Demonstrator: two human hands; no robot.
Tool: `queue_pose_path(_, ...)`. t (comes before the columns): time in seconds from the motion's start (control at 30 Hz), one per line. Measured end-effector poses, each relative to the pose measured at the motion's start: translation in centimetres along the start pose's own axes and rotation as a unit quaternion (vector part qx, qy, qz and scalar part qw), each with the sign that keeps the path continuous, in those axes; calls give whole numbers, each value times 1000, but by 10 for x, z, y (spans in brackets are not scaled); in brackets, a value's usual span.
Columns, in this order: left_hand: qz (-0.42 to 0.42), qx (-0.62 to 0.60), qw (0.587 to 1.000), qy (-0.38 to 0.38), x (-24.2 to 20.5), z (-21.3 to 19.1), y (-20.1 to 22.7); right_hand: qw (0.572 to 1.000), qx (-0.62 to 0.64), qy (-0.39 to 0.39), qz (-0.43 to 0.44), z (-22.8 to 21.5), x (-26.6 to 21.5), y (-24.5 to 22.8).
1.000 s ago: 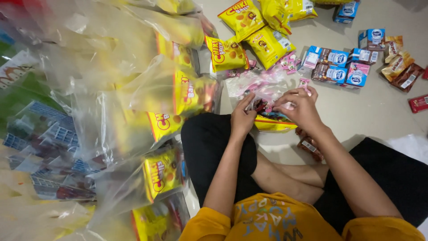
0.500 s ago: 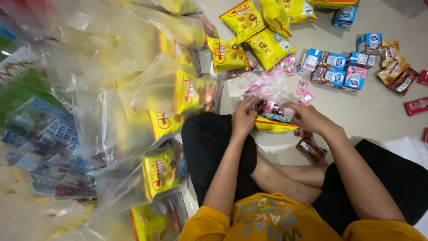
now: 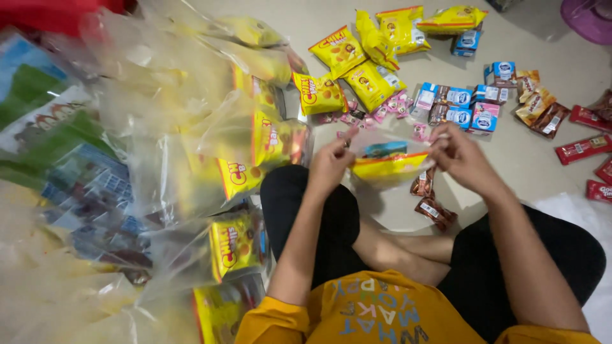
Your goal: Picking up various snack packages and candies from the floor and placing them into clear plastic bags.
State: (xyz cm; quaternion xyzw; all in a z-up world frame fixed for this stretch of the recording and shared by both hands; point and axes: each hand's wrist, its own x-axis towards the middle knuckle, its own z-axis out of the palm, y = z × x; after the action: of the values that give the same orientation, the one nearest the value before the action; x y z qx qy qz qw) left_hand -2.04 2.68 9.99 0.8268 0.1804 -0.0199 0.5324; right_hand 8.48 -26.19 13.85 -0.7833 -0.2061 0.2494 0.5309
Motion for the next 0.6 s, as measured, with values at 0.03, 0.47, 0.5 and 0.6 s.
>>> queue_pose_path(0.03,58,-39,997,25,-7,-16,25,999,-41,20,1,-4,-8,-29)
queue_pose_path(0.47,101,29,988,113,-70,-75,183,985,6,150,-88,-30,-54,-97)
queue_pose_path(0.5,101,31,988,112,-76,-73,179,985,7,151,-88,-27,-63,-98)
queue_pose_path(0.6,120,-114,984,63,-58,-63,160,974,152,107,-128,-27,-62,-88)
